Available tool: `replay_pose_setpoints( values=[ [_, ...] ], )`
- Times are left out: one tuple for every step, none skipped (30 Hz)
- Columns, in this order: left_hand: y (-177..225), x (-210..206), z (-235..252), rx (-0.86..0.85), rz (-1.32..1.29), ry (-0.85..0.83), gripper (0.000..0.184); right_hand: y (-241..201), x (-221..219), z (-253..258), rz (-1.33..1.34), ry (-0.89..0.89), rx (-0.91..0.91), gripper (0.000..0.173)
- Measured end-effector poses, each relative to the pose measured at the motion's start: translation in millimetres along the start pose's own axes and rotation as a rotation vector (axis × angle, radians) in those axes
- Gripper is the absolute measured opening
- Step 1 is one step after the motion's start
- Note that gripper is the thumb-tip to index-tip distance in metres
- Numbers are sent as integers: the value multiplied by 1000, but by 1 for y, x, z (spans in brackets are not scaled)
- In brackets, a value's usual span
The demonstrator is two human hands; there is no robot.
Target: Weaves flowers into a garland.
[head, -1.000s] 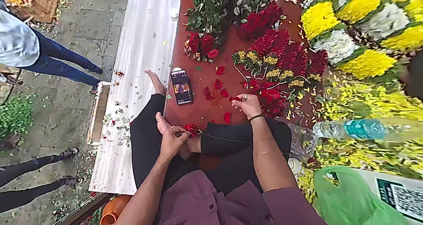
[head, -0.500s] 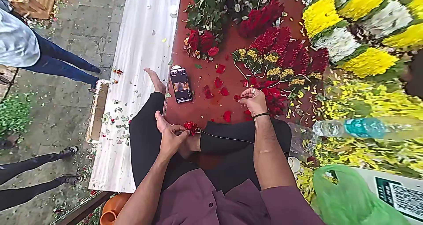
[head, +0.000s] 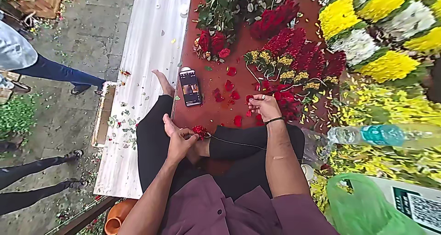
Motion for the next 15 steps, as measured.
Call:
replay_pose_setpoints(
  values=[
    [0,0,0,2,4,1,11,1,1,0,-20,3,-9,25],
    [-1,0,0,4,11,-2,12,2,2,1,-48,13,-15,27],
    [0,0,0,8,16,-6,12,2,3,1,-86,24,-22,29],
    [0,0,0,11,16,-5,12,2,3,2,-120,34,-31,30],
    [0,0,-1,15,11,-9,12,2,4,1,-148,37,-43,30],
    [1,0,-1,15,7,-7,11,1,5,1,-178,41,-53,30],
    [0,0,-1,12,9,-1,12,0,6,1,-209,47,-64,31],
    [0,-1,-1,12,10,2,11,-1,7,0,-242,54,-68,33],
    [0,-1,-1,12,6,5,11,-2,9,0,-272,57,-68,32],
    [0,-1,-1,15,4,7,11,-3,11,-1,-297,53,-72,31],
    [1,-1,-1,17,4,6,10,-3,13,-2,-313,48,-78,30],
    [1,-1,-1,16,5,5,10,-2,14,-1,-323,43,-81,29],
    [1,-1,-1,13,5,5,9,-1,15,-1,-319,32,-87,29],
    [1,-1,-1,12,4,4,9,0,16,-1,-306,19,-94,28],
    [1,-1,-1,10,1,5,9,0,15,-1,-286,11,-102,27]
  ],
)
Point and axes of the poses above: each hand's wrist, its own z-axis towards the middle knuckle, its own x-axis out of the back of the hand, y = z × x, the point moved 1 cm from there along z, towards the middle knuckle, and after that the axes turned 9 degrees about x, right-handed, at the moved point
